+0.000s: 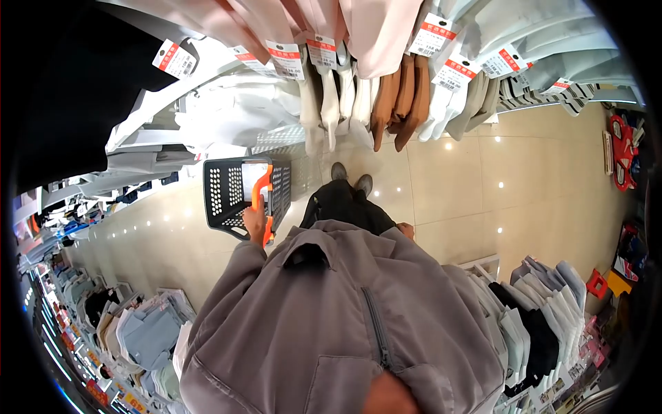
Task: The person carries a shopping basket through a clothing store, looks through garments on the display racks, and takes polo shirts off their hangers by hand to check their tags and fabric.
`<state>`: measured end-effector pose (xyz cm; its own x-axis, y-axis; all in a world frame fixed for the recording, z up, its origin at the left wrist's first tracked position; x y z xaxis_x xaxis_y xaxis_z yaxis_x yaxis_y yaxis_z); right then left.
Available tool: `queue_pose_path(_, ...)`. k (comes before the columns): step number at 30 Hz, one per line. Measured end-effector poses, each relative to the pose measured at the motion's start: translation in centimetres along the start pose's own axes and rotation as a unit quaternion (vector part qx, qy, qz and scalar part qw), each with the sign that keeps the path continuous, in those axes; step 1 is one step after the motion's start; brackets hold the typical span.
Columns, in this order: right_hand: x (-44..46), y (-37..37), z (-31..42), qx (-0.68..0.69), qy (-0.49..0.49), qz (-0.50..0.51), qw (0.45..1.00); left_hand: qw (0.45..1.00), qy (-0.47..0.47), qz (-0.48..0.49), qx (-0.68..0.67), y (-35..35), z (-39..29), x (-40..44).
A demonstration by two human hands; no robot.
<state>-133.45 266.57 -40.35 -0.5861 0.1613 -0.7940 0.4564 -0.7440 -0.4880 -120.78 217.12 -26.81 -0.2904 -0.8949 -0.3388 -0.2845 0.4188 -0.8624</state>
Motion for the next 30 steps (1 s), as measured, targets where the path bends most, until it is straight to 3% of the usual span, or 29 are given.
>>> queue_pose_path(9, 2.6, -2.6, 4.0, -0.046, -0.038, -0.097, 0.993, 0.998, -0.056, 0.014, 0.014, -0.3, -2.2, -0.8)
queue_pose_path(17, 4.7, -4.8, 12.5, -0.101, -0.087, -0.181, 0.975, 0.996, -0.082, -0.002, 0.025, 0.3, -2.6, -1.7)
queue_pose_path(20, 4.6, -5.7, 16.3, -0.119, -0.111, -0.184, 0.969, 0.996, -0.069, -0.020, 0.048, 0.8, -3.6, -2.8)
queue_pose_path(26, 9.6, -8.6, 18.3, -0.112, -0.170, -0.163, 0.965, 0.995, -0.103, -0.001, 0.005, 2.4, -7.3, -6.4)
queue_pose_path(30, 13.9, -11.8, 18.9, -0.091, -0.182, -0.118, 0.972, 0.997, -0.071, -0.025, 0.019, 5.1, -8.1, -8.4)
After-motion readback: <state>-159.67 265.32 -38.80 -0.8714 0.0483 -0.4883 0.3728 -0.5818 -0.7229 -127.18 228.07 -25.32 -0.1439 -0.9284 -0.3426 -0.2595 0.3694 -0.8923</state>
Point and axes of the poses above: each hand's wrist, its own x-axis towards the middle knuckle, its own y-axis out of the palm, z = x × y, the point moved 2 cm from there along x, towards the middle knuckle, and after that the axes turned 3 degrees about -z, right-handed, at the moved point
